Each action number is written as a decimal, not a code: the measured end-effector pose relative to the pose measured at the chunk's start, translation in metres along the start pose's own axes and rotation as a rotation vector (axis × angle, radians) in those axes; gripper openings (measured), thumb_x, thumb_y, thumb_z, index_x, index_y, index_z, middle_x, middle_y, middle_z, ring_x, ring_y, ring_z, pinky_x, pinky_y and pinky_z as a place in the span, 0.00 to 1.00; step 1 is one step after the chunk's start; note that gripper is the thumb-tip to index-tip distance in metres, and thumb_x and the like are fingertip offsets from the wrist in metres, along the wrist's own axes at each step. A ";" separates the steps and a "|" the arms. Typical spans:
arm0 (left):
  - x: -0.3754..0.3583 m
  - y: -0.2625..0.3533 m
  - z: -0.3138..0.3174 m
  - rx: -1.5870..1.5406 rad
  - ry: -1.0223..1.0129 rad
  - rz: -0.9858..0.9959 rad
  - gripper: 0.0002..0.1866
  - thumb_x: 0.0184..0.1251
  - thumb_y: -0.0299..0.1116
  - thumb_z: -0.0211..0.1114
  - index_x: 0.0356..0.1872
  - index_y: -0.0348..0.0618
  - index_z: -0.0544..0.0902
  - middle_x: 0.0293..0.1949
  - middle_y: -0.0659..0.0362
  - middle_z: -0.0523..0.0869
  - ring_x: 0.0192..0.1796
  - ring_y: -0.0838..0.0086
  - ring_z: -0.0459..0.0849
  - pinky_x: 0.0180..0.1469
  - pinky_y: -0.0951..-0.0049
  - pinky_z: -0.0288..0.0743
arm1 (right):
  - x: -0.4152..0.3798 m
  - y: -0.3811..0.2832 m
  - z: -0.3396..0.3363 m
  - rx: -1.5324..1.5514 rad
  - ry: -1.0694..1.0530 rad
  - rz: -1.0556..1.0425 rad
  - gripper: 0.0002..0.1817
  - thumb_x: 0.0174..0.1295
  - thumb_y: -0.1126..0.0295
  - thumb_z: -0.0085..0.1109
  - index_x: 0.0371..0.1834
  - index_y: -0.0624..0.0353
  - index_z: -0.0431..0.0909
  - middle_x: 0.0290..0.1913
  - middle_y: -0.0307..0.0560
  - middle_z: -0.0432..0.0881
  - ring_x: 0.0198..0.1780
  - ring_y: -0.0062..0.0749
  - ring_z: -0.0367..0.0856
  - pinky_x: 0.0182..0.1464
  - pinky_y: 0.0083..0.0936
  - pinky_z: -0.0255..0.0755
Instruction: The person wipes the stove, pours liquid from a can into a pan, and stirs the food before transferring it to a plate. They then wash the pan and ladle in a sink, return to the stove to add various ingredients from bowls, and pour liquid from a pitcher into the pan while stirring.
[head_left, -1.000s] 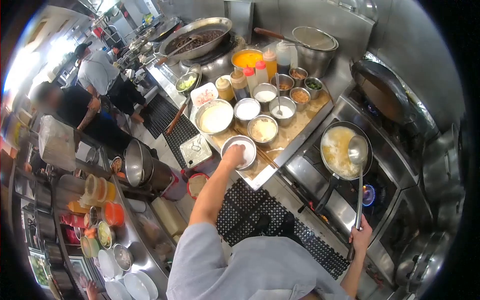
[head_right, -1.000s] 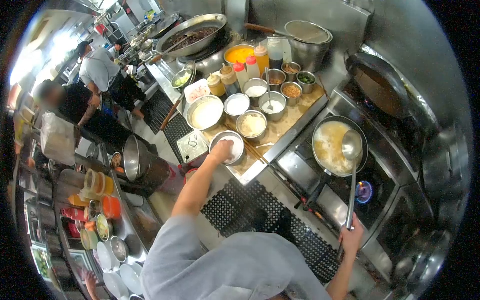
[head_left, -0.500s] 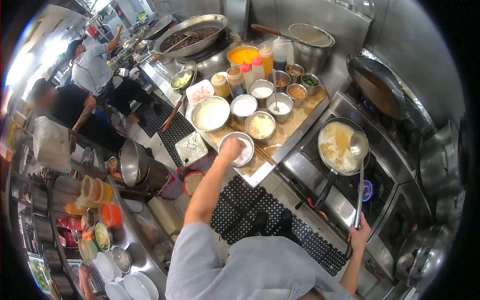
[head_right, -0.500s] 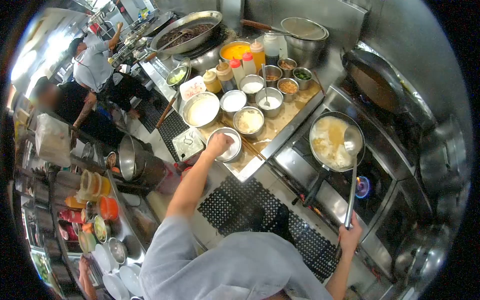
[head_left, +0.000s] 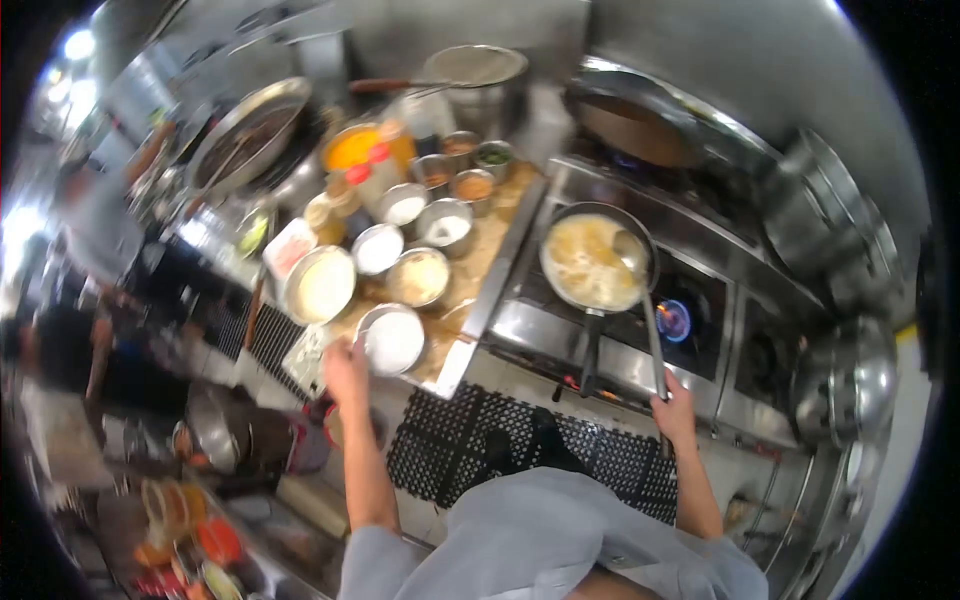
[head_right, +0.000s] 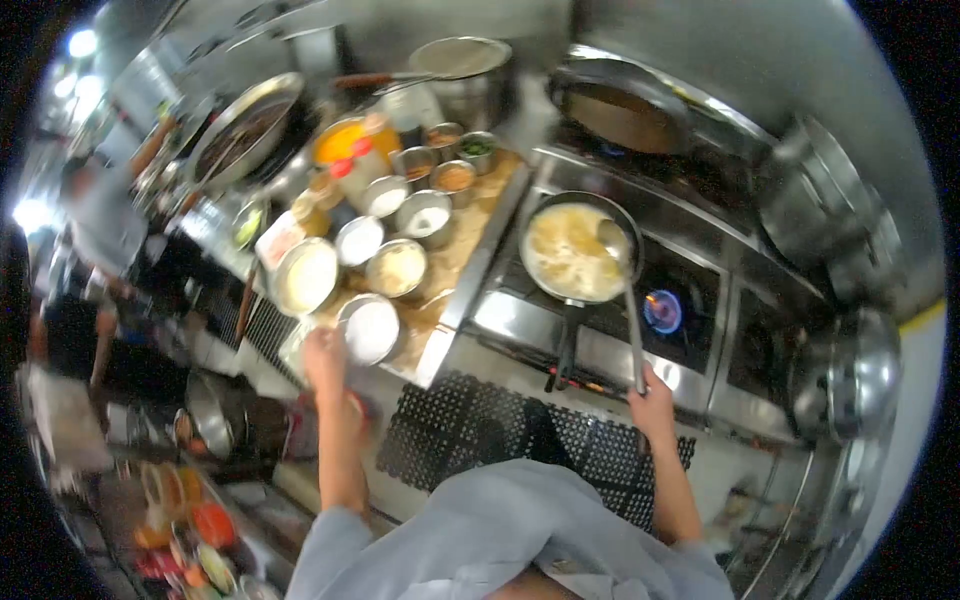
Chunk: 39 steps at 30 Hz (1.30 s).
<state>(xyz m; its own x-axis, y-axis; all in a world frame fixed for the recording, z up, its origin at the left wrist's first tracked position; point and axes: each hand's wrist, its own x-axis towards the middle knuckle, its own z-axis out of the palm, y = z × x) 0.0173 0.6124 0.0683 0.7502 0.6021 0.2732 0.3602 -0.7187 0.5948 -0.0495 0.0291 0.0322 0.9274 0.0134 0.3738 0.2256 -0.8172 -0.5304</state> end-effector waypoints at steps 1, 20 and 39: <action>-0.005 -0.020 0.002 0.070 0.022 0.053 0.19 0.62 0.42 0.66 0.40 0.31 0.80 0.29 0.45 0.82 0.34 0.51 0.82 0.40 0.58 0.75 | 0.011 -0.036 -0.015 0.145 -0.108 0.315 0.30 0.57 0.79 0.54 0.67 0.63 0.67 0.31 0.46 0.79 0.19 0.20 0.73 0.19 0.22 0.66; -0.047 0.017 -0.032 -0.131 -0.163 -0.086 0.14 0.57 0.33 0.57 0.25 0.26 0.75 0.22 0.38 0.78 0.25 0.49 0.77 0.35 0.56 0.71 | 0.095 -0.112 -0.067 1.184 -0.326 0.942 0.10 0.60 0.79 0.54 0.44 0.69 0.71 0.24 0.36 0.71 0.21 0.13 0.68 0.20 0.14 0.63; -0.038 0.278 0.005 -0.146 -0.211 0.083 0.14 0.62 0.30 0.58 0.21 0.29 0.73 0.16 0.50 0.77 0.19 0.70 0.80 0.25 0.67 0.74 | 0.110 0.007 -0.143 0.464 -0.549 0.696 0.34 0.56 0.81 0.55 0.70 0.59 0.64 0.19 0.40 0.74 0.17 0.19 0.72 0.20 0.21 0.68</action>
<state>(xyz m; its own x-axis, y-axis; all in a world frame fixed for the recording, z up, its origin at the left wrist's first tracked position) 0.0919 0.3886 0.2193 0.8783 0.4463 0.1716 0.2198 -0.6955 0.6841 0.0117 -0.0574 0.1784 0.8801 -0.0226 -0.4743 -0.4348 -0.4397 -0.7858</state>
